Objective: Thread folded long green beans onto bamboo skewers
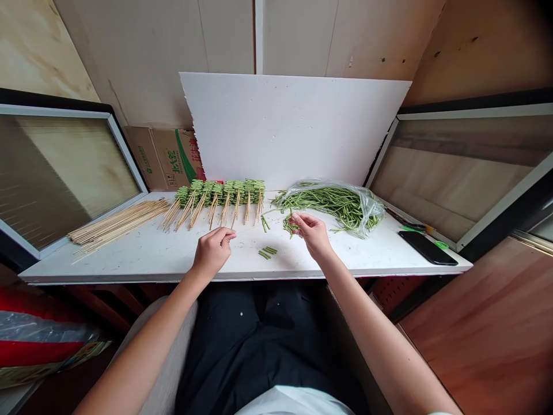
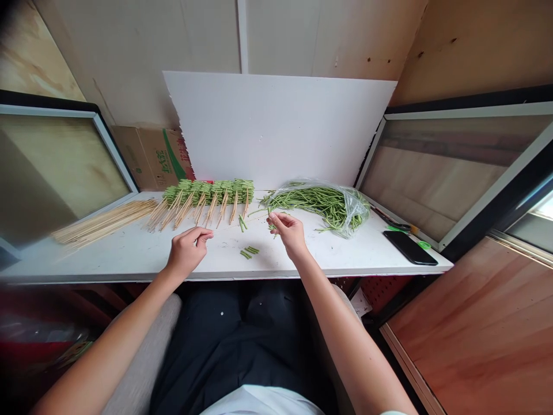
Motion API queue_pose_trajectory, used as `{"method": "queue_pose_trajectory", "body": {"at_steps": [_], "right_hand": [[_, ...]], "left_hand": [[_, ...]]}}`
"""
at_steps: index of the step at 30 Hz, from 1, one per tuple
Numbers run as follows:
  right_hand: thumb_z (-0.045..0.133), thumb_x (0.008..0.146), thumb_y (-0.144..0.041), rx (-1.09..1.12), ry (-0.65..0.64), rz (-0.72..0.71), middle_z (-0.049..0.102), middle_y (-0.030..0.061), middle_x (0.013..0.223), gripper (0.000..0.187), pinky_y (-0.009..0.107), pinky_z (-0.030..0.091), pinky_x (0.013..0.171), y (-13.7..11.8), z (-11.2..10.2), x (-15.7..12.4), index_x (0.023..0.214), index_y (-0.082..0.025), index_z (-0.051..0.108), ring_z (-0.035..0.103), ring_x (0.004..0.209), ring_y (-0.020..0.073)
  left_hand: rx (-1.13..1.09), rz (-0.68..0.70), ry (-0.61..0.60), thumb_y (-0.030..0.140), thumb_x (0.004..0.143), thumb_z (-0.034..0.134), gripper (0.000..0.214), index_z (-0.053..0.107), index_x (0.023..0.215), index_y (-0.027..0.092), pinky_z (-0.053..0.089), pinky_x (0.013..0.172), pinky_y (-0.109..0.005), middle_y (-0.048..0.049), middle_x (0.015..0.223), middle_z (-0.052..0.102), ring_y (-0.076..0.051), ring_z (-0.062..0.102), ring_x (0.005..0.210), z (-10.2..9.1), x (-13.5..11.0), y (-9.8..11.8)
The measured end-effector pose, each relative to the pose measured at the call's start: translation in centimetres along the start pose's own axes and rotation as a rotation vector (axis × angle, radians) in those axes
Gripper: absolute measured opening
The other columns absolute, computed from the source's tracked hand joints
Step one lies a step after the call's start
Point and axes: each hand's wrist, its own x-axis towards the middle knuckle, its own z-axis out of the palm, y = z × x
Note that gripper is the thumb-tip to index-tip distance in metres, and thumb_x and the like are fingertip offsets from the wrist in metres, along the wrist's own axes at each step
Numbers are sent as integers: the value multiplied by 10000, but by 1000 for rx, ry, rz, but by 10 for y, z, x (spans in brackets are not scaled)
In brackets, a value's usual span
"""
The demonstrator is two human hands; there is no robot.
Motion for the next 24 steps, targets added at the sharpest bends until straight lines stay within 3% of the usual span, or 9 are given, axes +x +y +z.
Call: {"method": "queue_pose_trajectory", "body": {"at_steps": [13, 19, 24], "right_hand": [[883, 723, -558, -37, -28, -17, 740, 38, 871, 345, 280, 534, 631, 3, 2, 0, 845, -244, 809, 678, 864, 200], [833, 786, -562, -123, -63, -112, 769, 39, 927, 338, 300, 540, 741, 0, 0, -2, 895, -244, 807, 682, 905, 206], [820, 806, -568, -179, -75, -172, 761, 40, 922, 329, 327, 516, 802, -9, 2, -5, 883, -249, 803, 662, 887, 213]], "left_hand": [[-18, 18, 0, 86, 943, 531, 230, 691, 834, 209, 585, 750, -288, -44, 869, 796, -202, 762, 843, -1, -1, 0], [-15, -5, -16, 64, 907, 521, 244, 699, 828, 211, 585, 736, -279, -38, 848, 790, -198, 757, 822, -1, -1, -2], [-61, -1, -30, -30, 793, 458, 350, 704, 869, 207, 588, 742, -261, -12, 788, 758, -176, 743, 767, -4, 1, -4]]}}
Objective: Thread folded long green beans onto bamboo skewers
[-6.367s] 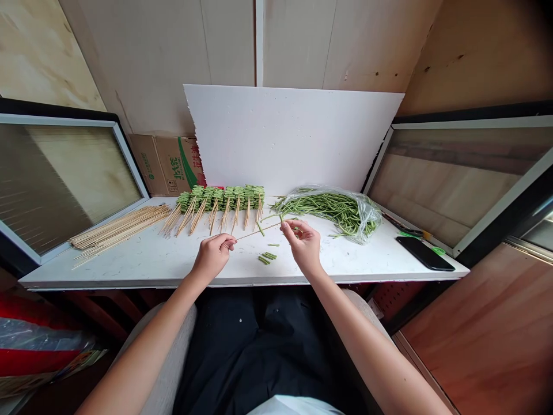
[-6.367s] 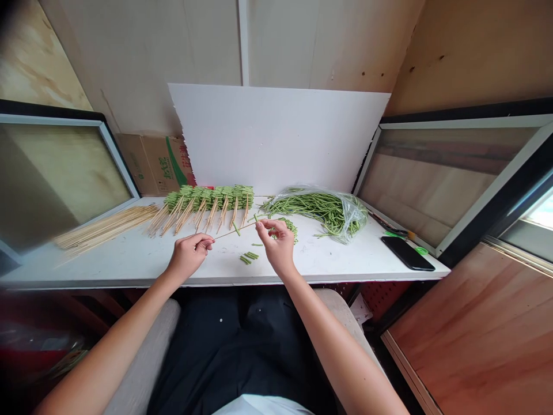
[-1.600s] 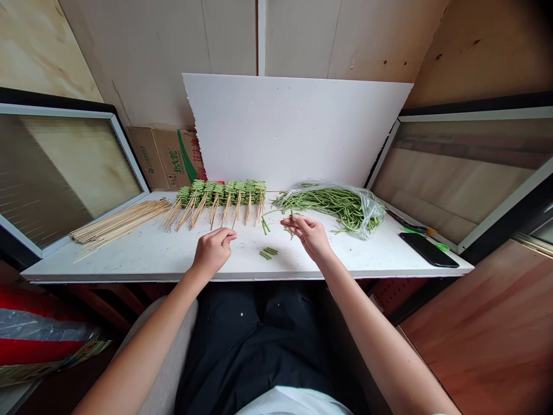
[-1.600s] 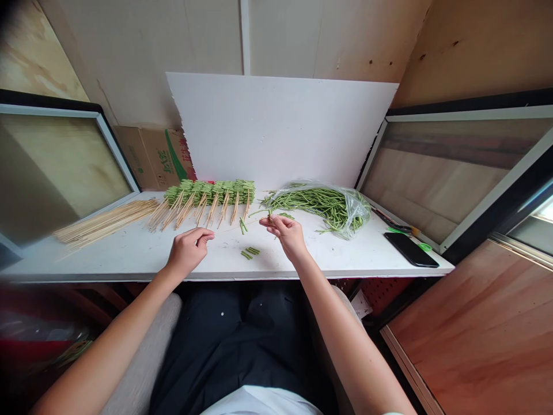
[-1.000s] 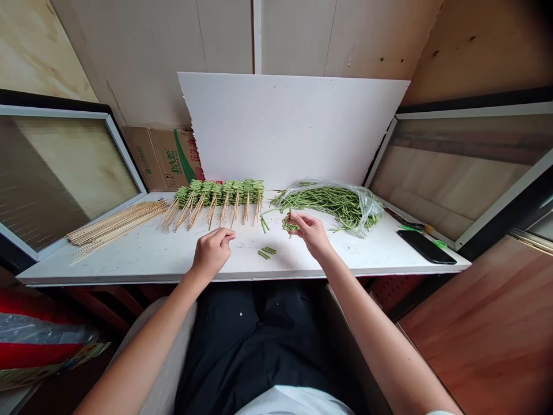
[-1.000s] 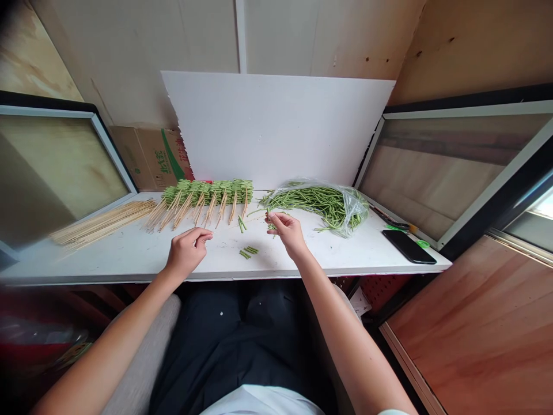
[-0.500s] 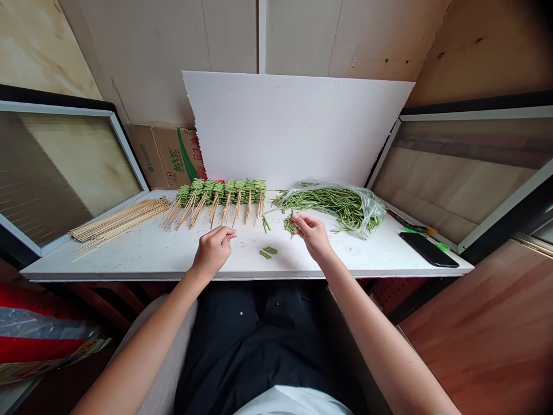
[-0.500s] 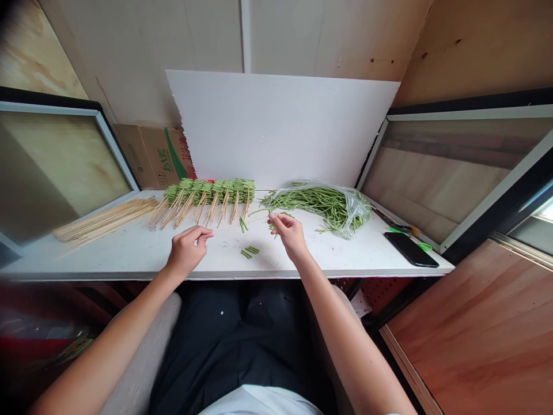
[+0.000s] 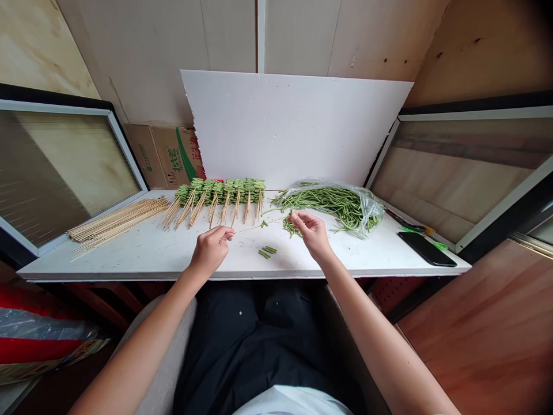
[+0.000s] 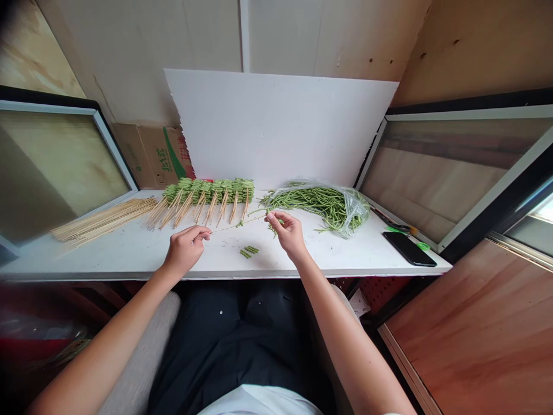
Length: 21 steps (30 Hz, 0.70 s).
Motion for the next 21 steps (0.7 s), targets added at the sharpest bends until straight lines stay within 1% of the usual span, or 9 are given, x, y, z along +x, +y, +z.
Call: {"method": "queue_pose_trajectory", "body": {"at_steps": [5, 11, 15, 18, 21], "right_hand": [[827, 812, -547, 6, 6, -14, 756, 29, 910, 300, 324, 513, 805, 0, 2, -1, 906, -263, 808, 657, 872, 204], [833, 789, -580, 29, -22, 4, 756, 37, 908, 344, 343, 535, 813, 1, 3, -2, 920, -264, 795, 661, 877, 222], [804, 828, -584, -14, -36, -71, 746, 44, 918, 330, 354, 542, 814, -1, 3, -4, 922, -268, 787, 664, 876, 225], [786, 857, -567, -55, -7, -139, 741, 59, 965, 314, 354, 554, 812, -3, 4, -4, 945, -266, 788, 670, 907, 228], [779, 865, -554, -79, 13, -185, 733, 73, 968, 325, 352, 569, 789, -3, 5, -5, 942, -238, 782, 676, 895, 223]], "left_hand": [[-36, -11, -54, -57, 714, 405, 418, 690, 883, 197, 581, 754, -260, -7, 747, 708, -171, 728, 758, 0, 0, -2], [-35, -19, -94, -42, 715, 406, 390, 675, 862, 198, 549, 700, -259, -10, 748, 699, -169, 705, 723, 1, -1, -6], [-33, -27, -112, -30, 734, 418, 366, 674, 850, 203, 535, 685, -258, -12, 746, 699, -168, 697, 712, 2, -1, -8], [-31, -8, -112, 10, 788, 456, 299, 679, 841, 203, 524, 658, -258, -16, 740, 706, -172, 689, 689, 3, -2, -8], [-27, 3, -131, 41, 822, 485, 256, 684, 839, 200, 520, 644, -258, -24, 765, 735, -177, 699, 690, 5, -3, -8]]}}
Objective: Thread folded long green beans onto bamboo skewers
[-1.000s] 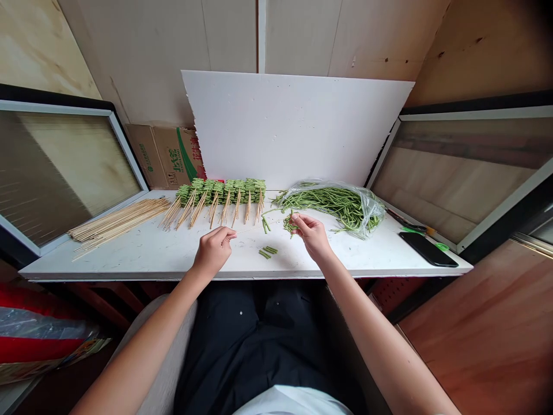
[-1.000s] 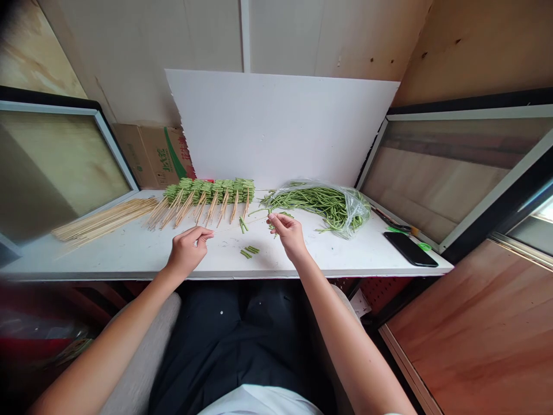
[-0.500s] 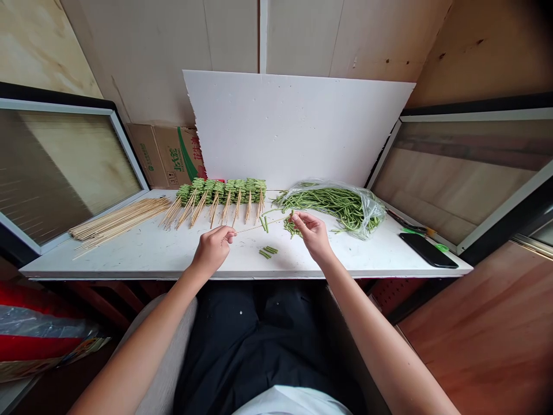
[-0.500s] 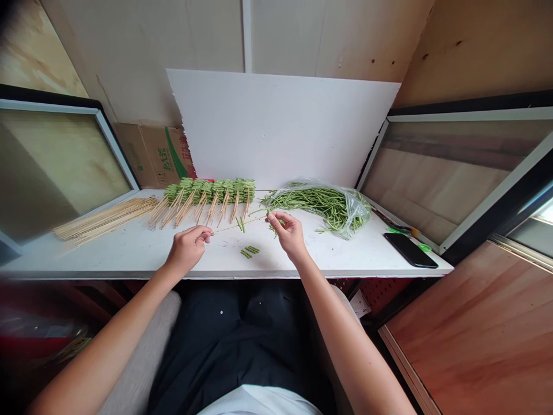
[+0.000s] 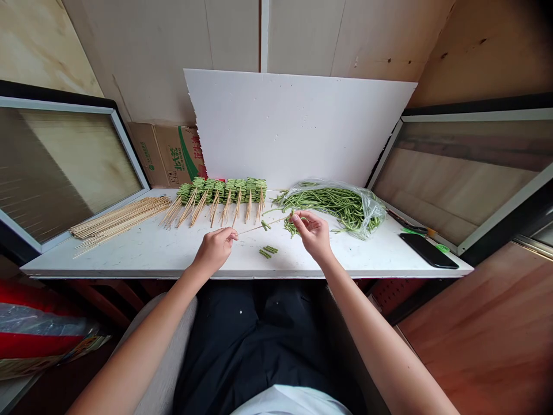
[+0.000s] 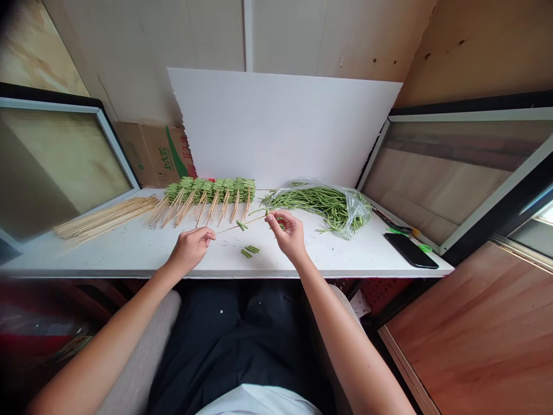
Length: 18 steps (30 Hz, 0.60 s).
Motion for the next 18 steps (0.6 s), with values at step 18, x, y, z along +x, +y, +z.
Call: {"method": "queue_pose_trajectory", "body": {"at_steps": [18], "right_hand": [[837, 802, -559, 12, 32, 159, 767, 77, 864, 357, 345, 543, 733, 14, 11, -6, 886, -214, 801, 692, 810, 223]], "left_hand": [[-76, -23, 64, 75, 952, 572, 195, 730, 941, 189, 545, 683, -258, -27, 784, 740, -162, 700, 709, 12, 3, 9]]}}
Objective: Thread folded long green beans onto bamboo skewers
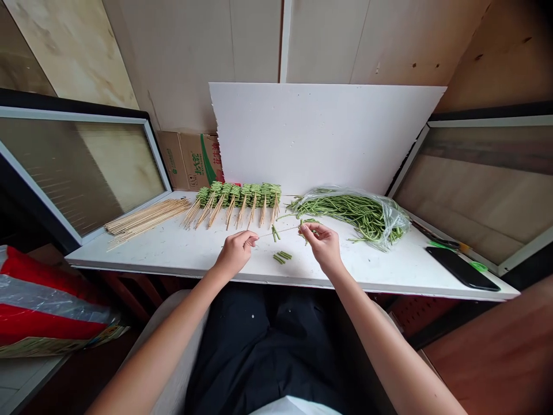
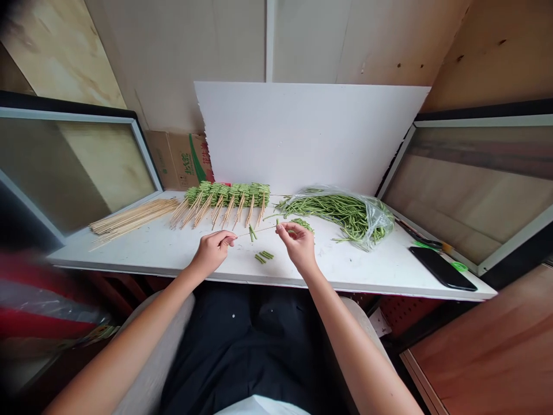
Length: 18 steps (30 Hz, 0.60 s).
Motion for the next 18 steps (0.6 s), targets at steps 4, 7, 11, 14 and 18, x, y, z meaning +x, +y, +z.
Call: {"method": "queue_pose_trajectory", "body": {"at_steps": [4, 7, 11, 14, 18], "right_hand": [[857, 766, -581, 58, 79, 49, 757, 71, 857, 400, 331, 532, 730, 0, -6, 7, 886, -206, 790, 686, 823, 218], [855, 755, -600, 65, 90, 65, 755, 75, 863, 426, 334, 528, 720, -1, -9, 9, 891, -202, 785, 685, 819, 222], [847, 773, -589, 72, 60, 53, 752, 69, 874, 401, 338, 525, 734, 3, -6, 6, 895, -212, 780, 687, 828, 221], [828, 801, -580, 72, 47, 38, 751, 60, 888, 373, 340, 521, 754, 9, -3, 2, 899, -224, 778, 684, 840, 218], [809, 823, -581, 62, 38, 23, 748, 53, 874, 361, 348, 520, 781, 12, 1, -2, 899, -229, 779, 670, 834, 213]], "left_hand": [[24, 56, 86, 163, 972, 659, 75, 725, 969, 199, 570, 752, -288, -52, 919, 778, -184, 734, 812, -5, 3, -2], [68, 99, 114, 108, 978, 613, 142, 718, 936, 194, 572, 744, -290, -52, 905, 781, -189, 746, 824, -9, 3, -3], [93, 104, 89, -23, 911, 520, 275, 702, 922, 182, 567, 699, -272, -41, 857, 773, -179, 748, 777, -12, 1, -3], [113, 77, 75, -73, 826, 487, 338, 699, 897, 181, 553, 671, -264, -28, 804, 755, -174, 729, 727, -13, 0, -4], [122, 52, 63, -82, 758, 471, 362, 701, 866, 177, 538, 665, -265, -31, 783, 751, -179, 719, 711, -14, 0, -5]]}}
